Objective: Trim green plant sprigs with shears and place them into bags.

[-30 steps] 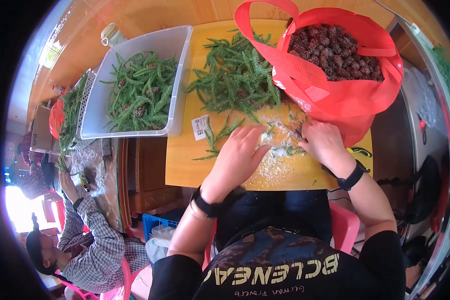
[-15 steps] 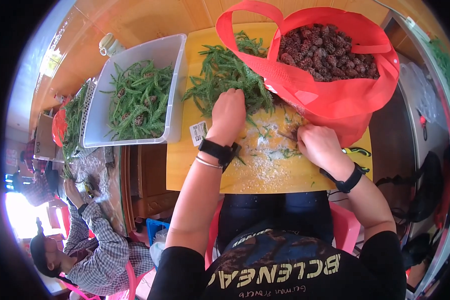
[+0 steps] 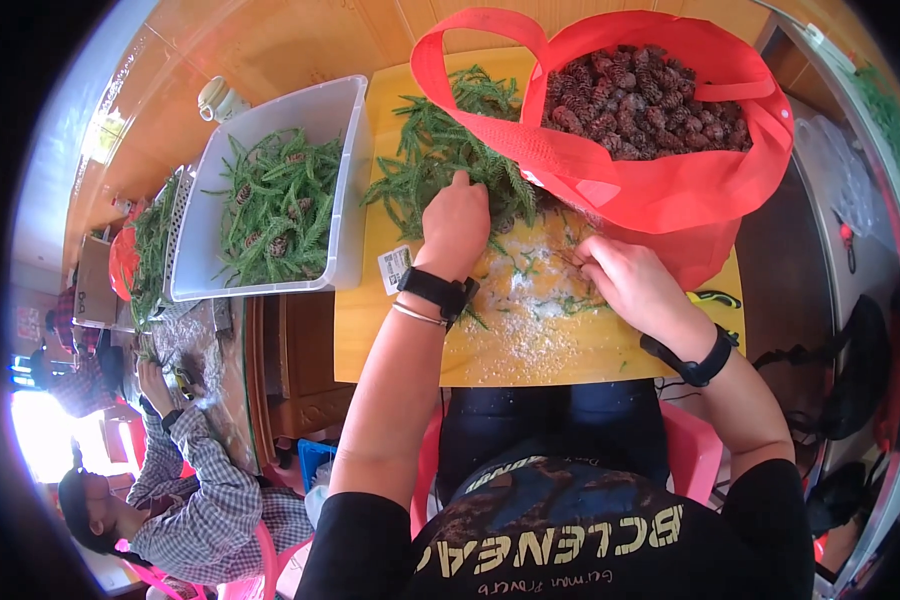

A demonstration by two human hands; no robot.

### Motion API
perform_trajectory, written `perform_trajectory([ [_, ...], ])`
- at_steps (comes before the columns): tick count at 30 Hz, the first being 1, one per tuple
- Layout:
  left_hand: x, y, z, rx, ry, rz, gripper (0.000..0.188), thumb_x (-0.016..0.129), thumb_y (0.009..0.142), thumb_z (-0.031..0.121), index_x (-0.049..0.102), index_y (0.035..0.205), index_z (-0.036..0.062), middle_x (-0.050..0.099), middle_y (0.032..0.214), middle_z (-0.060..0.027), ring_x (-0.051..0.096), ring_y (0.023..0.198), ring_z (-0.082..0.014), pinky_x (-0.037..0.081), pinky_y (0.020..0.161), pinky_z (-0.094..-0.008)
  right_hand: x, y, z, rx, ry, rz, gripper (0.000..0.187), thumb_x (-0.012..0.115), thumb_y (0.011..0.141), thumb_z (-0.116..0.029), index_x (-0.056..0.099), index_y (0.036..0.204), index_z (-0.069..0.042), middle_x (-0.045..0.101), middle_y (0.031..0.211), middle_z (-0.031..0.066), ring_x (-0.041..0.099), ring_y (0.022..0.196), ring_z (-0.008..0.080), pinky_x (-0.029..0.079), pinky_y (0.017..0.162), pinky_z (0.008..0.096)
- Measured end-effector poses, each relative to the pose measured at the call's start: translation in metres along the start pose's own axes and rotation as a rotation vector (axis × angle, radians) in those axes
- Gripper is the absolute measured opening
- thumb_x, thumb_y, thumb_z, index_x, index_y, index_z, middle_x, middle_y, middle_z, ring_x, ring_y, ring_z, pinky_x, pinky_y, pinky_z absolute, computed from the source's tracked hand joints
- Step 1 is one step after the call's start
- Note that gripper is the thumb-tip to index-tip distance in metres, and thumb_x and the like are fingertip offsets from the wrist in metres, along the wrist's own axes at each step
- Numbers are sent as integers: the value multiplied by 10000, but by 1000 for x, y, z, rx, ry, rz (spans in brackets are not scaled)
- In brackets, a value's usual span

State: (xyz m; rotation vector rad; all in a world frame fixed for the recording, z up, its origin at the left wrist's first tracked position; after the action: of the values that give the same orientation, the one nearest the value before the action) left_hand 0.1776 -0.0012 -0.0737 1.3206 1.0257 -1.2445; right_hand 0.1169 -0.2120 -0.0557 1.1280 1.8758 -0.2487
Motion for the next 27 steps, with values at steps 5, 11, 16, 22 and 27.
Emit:
perform_trajectory([
  [5, 8, -1, -6, 49, -98, -40, 149, 483, 761, 3, 552, 892, 24, 564, 895, -183, 592, 853, -351, 487, 716, -441, -7, -5, -6, -5, 50, -42, 109, 575, 795, -33, 508, 878, -12, 604, 801, 157, 596, 765, 358, 474, 643, 413],
  [11, 12, 0, -11, 115, -46, -60, 123, 502, 787, 48, 620, 783, 14, 570, 959, -198, 629, 796, -338, 530, 673, -404, -12, -9, -11, 19, 23, -28, 96, 586, 800, -60, 552, 886, -38, 617, 768, 142, 605, 721, 331, 475, 616, 397],
  [16, 10, -1, -12, 97, -83, 19, 95, 528, 765, 28, 614, 773, -11, 534, 1015, -238, 628, 777, -356, 534, 678, -409, -17, -10, -16, 91, 58, -44, 107, 612, 799, -83, 568, 889, -46, 608, 697, 138, 604, 632, 306, 465, 563, 365],
  [22, -3, -7, -6, 16, -91, 65, 115, 586, 736, 56, 558, 834, 3, 563, 918, -195, 610, 764, -361, 508, 660, -429, -16, -12, -17, 108, 124, -42, 104, 597, 818, -147, 572, 879, -67, 601, 682, 150, 593, 652, 347, 462, 576, 425],
  [27, -30, -15, -10, -4, -124, 169, 197, 643, 708, 43, 565, 889, 46, 599, 810, -112, 629, 714, -305, 501, 580, -392, -17, -15, -18, 79, 61, -30, 92, 613, 807, -85, 577, 878, -38, 602, 682, 129, 602, 599, 273, 457, 547, 330],
])
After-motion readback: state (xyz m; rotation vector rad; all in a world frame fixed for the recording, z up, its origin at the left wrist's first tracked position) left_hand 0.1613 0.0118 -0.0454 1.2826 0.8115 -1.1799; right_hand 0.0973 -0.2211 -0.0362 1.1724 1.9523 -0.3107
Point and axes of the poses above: each hand's wrist, its own y-axis towards the middle knuckle, its own x-axis out of the palm, z = x × y, the point moved 3 cm from there along y, towards the middle knuckle
